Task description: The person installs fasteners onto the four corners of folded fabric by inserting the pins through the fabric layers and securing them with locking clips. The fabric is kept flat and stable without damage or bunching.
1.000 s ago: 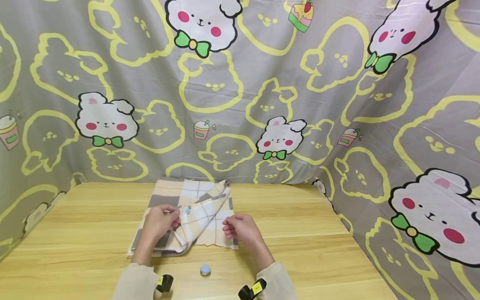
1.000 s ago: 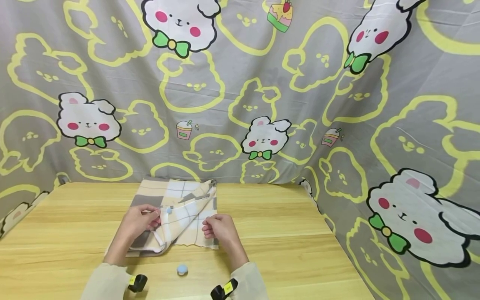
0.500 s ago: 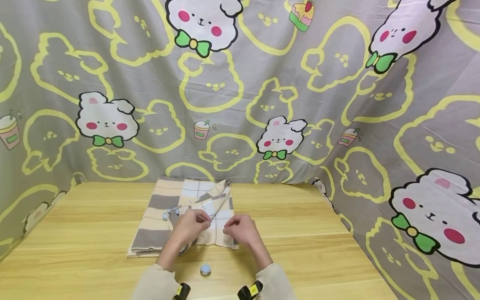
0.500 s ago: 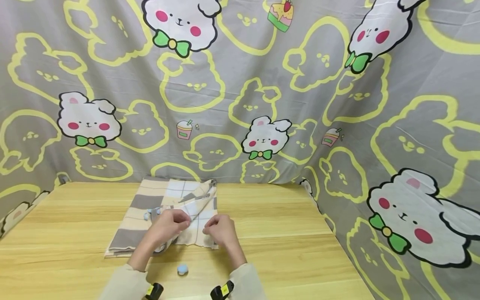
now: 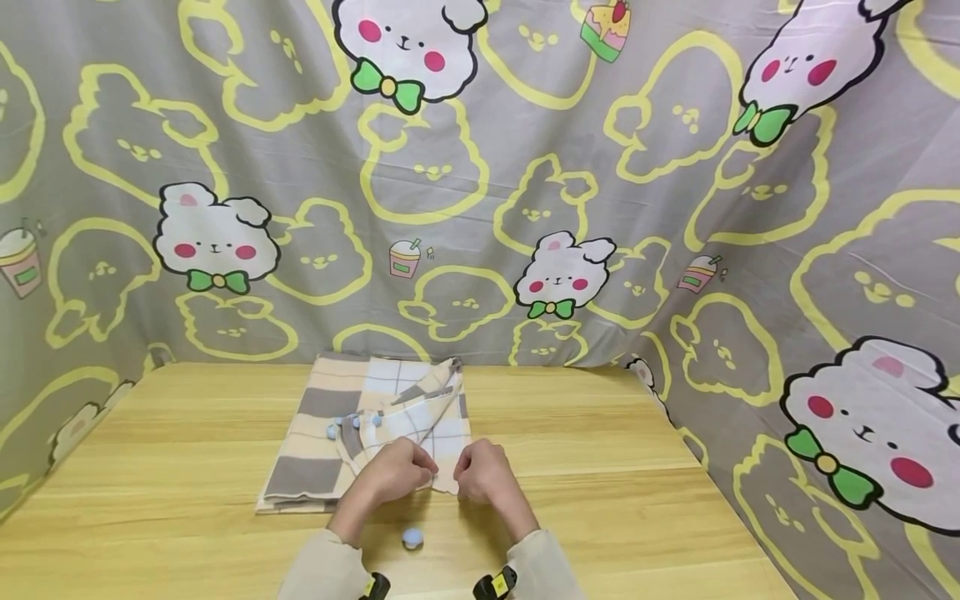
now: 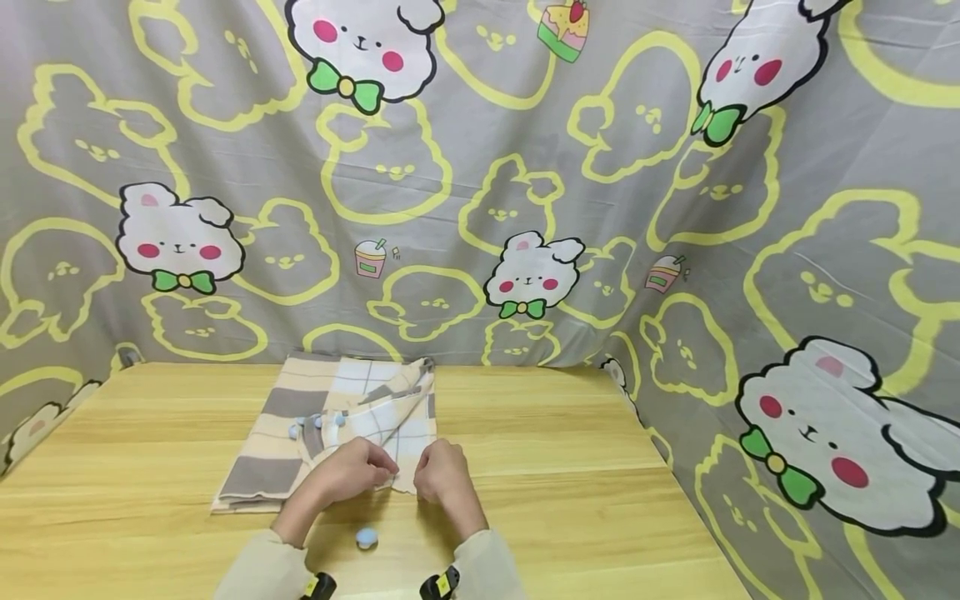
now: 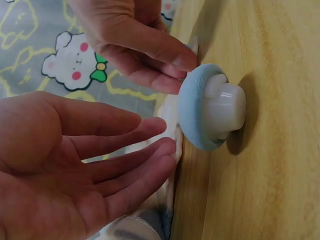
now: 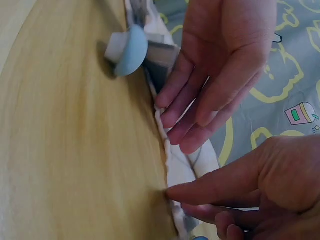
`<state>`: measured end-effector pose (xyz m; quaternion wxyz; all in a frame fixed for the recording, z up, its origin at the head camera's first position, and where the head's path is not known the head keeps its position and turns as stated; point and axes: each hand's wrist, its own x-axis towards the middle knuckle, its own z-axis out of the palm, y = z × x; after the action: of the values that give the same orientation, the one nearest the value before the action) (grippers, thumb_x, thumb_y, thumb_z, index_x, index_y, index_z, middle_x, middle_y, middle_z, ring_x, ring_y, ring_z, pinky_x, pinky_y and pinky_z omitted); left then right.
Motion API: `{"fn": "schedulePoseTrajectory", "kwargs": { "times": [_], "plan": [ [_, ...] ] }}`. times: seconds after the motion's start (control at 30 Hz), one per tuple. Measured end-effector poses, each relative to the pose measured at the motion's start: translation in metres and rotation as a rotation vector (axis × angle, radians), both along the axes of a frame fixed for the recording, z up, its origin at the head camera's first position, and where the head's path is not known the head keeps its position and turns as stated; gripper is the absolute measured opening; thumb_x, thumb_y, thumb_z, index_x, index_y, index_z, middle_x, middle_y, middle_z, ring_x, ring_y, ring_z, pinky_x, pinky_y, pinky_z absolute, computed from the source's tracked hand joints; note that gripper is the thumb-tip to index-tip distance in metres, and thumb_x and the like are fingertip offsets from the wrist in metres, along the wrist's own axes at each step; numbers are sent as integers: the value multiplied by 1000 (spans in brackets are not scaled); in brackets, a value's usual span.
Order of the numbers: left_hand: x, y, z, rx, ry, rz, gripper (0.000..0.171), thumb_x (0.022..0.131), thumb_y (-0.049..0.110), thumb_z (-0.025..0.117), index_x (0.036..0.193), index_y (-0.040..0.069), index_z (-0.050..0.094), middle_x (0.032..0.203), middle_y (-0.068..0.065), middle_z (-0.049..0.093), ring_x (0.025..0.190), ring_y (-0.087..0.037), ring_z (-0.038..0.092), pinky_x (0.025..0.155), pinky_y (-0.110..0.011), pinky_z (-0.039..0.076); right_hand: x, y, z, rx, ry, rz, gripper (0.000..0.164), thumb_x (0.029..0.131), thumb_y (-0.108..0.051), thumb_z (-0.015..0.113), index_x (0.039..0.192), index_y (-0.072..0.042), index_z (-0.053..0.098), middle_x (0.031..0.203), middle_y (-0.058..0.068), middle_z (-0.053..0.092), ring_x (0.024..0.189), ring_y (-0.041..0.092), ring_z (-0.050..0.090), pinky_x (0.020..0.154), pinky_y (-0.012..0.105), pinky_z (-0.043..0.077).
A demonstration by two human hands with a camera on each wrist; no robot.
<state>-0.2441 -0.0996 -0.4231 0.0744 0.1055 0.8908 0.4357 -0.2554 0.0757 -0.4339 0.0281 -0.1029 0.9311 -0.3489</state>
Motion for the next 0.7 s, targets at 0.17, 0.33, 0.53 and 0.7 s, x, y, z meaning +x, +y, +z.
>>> {"fn": "schedulePoseTrajectory", "kwargs": {
  "times": [0.17,0.33,0.53,0.7],
  "plan": [
    [0,0,-1,-9,-17,-1,16,83,2,67,95,0,78,97,-8,76,73,-16,56,66,-29,45,-1,-1,-3,48,73,-9,18,65,9,67,58,-8,68,58,1,61,67,21,54,61,29,47],
    [1,3,1,-3,-21,-15,16,86,3,69,99,-2,77,96,-11,77,78,-16,64,68,-31,51,-1,-2,-3,30,94,-10,21,70,8,64,57,-9,66,58,-2,60,61,17,53,56,28,45],
    [1,4,0,131,-24,-30,29,83,-4,65,111,-9,71,92,-17,74,65,-19,67,60,-36,57,0,-2,4,-24,137,-24,19,69,6,63,62,-11,65,60,-3,59,63,16,53,59,30,44],
    [1,6,1,152,14,-21,31,78,-6,66,108,-9,72,96,-19,75,68,-21,69,62,-36,58,-1,-3,6,-41,172,-48,16,69,4,66,64,-11,65,59,-4,58,61,14,51,58,29,42]
  ]
}}
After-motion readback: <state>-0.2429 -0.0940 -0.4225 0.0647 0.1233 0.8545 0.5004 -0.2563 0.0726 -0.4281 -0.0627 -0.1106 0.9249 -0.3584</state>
